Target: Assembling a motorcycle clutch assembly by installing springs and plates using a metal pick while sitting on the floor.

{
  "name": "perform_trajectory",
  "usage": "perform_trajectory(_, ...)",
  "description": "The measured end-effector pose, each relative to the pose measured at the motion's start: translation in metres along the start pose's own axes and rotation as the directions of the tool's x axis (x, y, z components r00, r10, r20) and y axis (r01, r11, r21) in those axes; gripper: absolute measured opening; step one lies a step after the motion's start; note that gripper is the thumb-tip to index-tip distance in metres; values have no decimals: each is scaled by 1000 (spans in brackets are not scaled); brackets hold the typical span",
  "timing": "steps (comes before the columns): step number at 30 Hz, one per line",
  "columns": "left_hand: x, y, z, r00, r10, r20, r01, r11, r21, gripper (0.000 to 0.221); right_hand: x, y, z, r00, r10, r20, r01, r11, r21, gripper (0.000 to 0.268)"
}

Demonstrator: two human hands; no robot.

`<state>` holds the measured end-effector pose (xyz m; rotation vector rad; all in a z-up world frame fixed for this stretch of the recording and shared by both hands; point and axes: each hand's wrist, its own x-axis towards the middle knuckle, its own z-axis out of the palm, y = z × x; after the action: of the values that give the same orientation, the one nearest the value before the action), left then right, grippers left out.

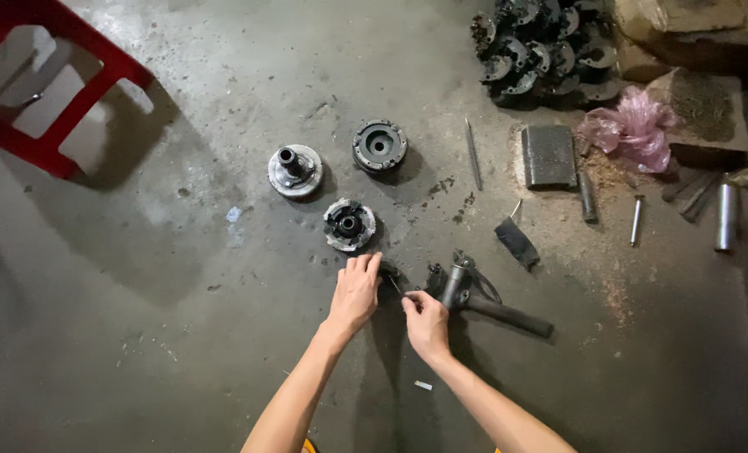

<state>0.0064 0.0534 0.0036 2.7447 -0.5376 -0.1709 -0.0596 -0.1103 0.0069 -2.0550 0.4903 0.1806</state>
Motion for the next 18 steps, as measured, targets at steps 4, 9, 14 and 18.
perform_trajectory(4, 13, -33, 33, 982, -172, 80, 185, 960, -211, 51, 1, 0, -3, 995, -100, -31, 103, 983, 151, 14)
perform_trajectory(9, 1, -36, -20, 912, -217, 348, 398, 668, -629, 42, 9, 5, -22, 946, -315, 72, 303, 943, 138, 10)
perform_trajectory(14, -9, -36, -36, 847, -84, 525, 508, 419, -753, 38, 15, -18, -43, 834, -537, 128, 529, 844, 89, 8)
perform_trajectory(18, -11, -47, -6, 844, -60, 533, 512, 389, -766, 37, 11, -28, -47, 834, -527, 166, 527, 849, 45, 6)
